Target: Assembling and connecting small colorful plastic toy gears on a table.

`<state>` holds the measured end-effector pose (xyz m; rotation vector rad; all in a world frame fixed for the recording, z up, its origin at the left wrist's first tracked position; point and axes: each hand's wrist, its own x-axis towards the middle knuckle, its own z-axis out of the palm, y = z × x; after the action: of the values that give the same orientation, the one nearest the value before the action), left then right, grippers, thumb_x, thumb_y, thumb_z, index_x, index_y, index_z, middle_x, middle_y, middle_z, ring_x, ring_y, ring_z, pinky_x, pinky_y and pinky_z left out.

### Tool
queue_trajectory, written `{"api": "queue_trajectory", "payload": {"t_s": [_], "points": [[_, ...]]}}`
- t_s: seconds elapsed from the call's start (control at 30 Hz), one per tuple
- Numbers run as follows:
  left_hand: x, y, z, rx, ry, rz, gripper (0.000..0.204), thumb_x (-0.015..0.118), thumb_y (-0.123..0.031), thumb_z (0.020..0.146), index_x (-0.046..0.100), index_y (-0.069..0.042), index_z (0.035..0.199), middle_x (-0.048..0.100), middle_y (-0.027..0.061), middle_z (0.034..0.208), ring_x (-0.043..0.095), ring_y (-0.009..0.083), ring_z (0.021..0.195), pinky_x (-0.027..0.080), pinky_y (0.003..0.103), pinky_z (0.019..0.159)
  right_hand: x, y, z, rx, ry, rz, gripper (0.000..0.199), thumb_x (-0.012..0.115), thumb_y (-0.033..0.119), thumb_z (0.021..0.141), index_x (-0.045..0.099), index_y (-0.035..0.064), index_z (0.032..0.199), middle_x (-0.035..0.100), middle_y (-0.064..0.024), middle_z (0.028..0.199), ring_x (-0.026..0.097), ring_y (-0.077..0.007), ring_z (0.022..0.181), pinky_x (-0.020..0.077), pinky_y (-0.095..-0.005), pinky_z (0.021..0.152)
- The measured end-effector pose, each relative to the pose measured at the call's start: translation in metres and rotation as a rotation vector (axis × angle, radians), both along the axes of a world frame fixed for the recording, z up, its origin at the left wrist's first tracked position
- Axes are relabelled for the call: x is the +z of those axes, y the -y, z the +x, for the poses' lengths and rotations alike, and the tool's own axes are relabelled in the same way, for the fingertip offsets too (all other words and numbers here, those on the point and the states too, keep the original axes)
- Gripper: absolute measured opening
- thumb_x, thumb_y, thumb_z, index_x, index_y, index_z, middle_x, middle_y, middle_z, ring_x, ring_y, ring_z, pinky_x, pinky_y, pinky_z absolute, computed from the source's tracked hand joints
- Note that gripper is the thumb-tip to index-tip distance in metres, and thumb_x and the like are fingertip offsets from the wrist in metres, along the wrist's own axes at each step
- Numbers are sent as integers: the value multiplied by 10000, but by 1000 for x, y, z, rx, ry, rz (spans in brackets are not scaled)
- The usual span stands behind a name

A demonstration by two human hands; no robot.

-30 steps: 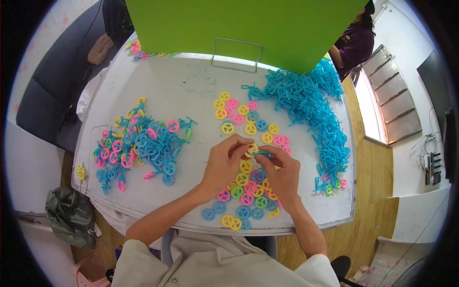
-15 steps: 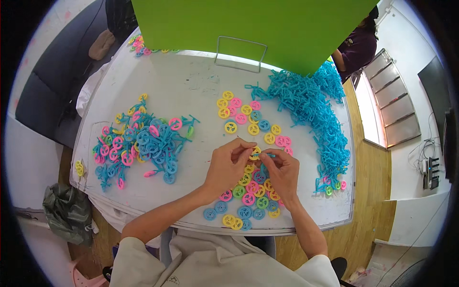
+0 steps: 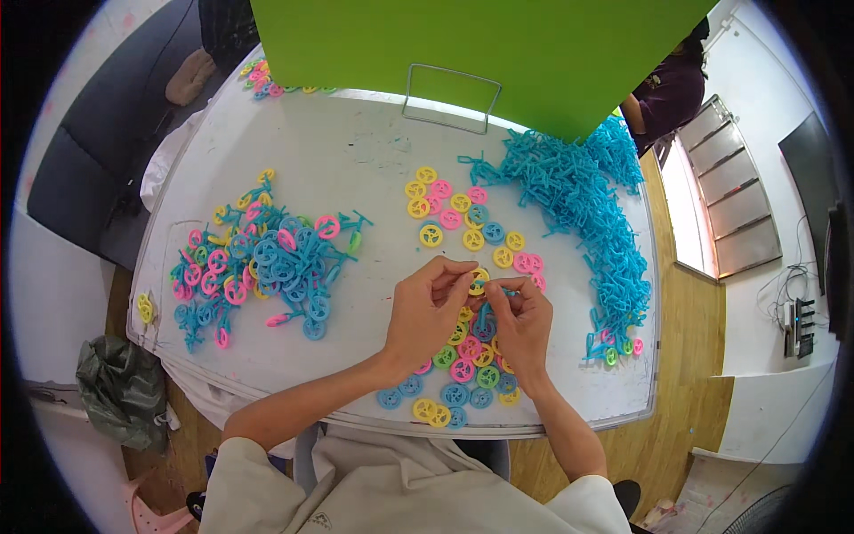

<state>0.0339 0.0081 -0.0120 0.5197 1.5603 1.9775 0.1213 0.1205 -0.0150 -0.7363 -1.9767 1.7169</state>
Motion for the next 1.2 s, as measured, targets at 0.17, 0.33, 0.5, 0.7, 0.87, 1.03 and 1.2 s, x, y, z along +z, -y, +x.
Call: {"api": "queue_trajectory", "payload": {"t_s": [0.17,0.33,0.5,0.7,0.87,1.03,1.2], "points": [[0,-2,3,66,-44,36,176,557,-29,927,596,80,1059,676,134,956,661,134,853,552,242,721,3,4,-1,-28,-37,9,153,621,111,921,587,-33,959,667,-62,778,598,-60,653,451,-183,557],[1,-2,3,71,-84,3,170,541,-21,929,581,69,1067,664,142,994,652,147,914,552,265,779,-3,-1,0,-26,-33,-53,133,627,101,914,596,-25,939,668,-54,809,598,-53,688,451,-185,569],[12,0,-9,-36,61,75,160,504,-50,953,546,50,1071,634,121,1013,634,142,919,544,281,810,6,-8,3,108,-49,277,216,644,72,885,614,-9,1083,671,-74,886,642,-111,786,521,-233,698],[1,6,-25,-206,172,-94,185,495,-107,972,542,-11,1122,612,50,940,597,121,859,515,270,739,30,-15,7,478,-122,-372,308,582,-67,857,583,-31,1163,661,-140,1012,651,-148,902,559,-275,763],[-2,-2,-32,8,-451,-322,256,588,-106,907,552,-44,1152,596,63,908,588,191,830,485,324,699,12,-22,9,414,-64,-147,237,598,-47,859,600,-33,1096,642,-121,1052,652,-153,912,539,-255,741],[-30,-6,-66,260,-1018,-553,289,701,-65,761,616,-46,1037,539,119,944,513,329,917,441,430,781,11,-25,8,179,66,-24,185,660,-16,829,613,-15,1008,644,-106,1027,644,-172,883,507,-258,715],[-10,-2,-54,152,-742,-379,156,684,-106,825,629,-30,949,602,71,897,582,207,804,471,336,702,10,-33,2,16,-208,679,143,618,-56,810,616,-2,942,648,-97,859,619,-192,834,468,-293,760]]}}
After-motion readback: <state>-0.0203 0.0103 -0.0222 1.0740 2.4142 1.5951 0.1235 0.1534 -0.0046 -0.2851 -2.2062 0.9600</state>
